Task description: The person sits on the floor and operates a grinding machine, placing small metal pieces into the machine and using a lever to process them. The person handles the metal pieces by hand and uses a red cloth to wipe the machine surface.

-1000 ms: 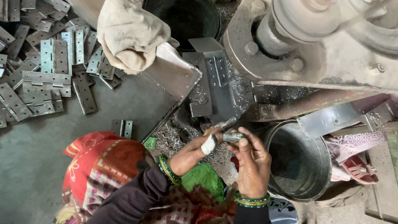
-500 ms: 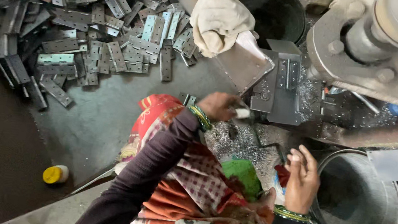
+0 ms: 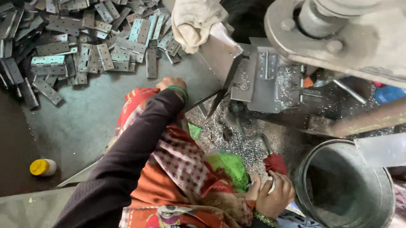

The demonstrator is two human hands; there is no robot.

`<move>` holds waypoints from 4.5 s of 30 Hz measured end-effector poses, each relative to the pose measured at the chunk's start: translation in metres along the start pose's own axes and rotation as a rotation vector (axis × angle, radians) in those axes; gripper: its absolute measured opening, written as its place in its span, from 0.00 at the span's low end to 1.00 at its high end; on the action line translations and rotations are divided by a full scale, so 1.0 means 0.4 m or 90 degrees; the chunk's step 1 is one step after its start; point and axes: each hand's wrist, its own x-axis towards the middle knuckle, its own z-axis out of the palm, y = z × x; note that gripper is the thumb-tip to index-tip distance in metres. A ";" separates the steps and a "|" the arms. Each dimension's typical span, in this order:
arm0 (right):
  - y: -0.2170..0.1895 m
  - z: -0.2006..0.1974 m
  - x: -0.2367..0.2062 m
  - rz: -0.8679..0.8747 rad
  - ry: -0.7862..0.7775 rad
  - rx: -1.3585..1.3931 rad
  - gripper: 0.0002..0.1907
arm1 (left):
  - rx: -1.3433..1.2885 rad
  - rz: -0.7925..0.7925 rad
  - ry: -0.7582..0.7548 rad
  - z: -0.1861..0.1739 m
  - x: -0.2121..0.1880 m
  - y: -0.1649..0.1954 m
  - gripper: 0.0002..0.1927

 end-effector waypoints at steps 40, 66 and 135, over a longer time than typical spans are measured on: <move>0.013 0.021 -0.018 0.036 -0.033 -0.044 0.10 | -0.528 0.054 0.157 0.013 0.045 0.012 0.27; -0.005 0.015 -0.015 0.038 -0.057 -0.058 0.10 | -0.508 0.165 0.057 0.042 0.041 0.028 0.29; -0.001 -0.047 0.317 0.180 -0.522 -0.392 0.35 | -0.311 0.375 0.323 -0.033 -0.288 0.449 0.26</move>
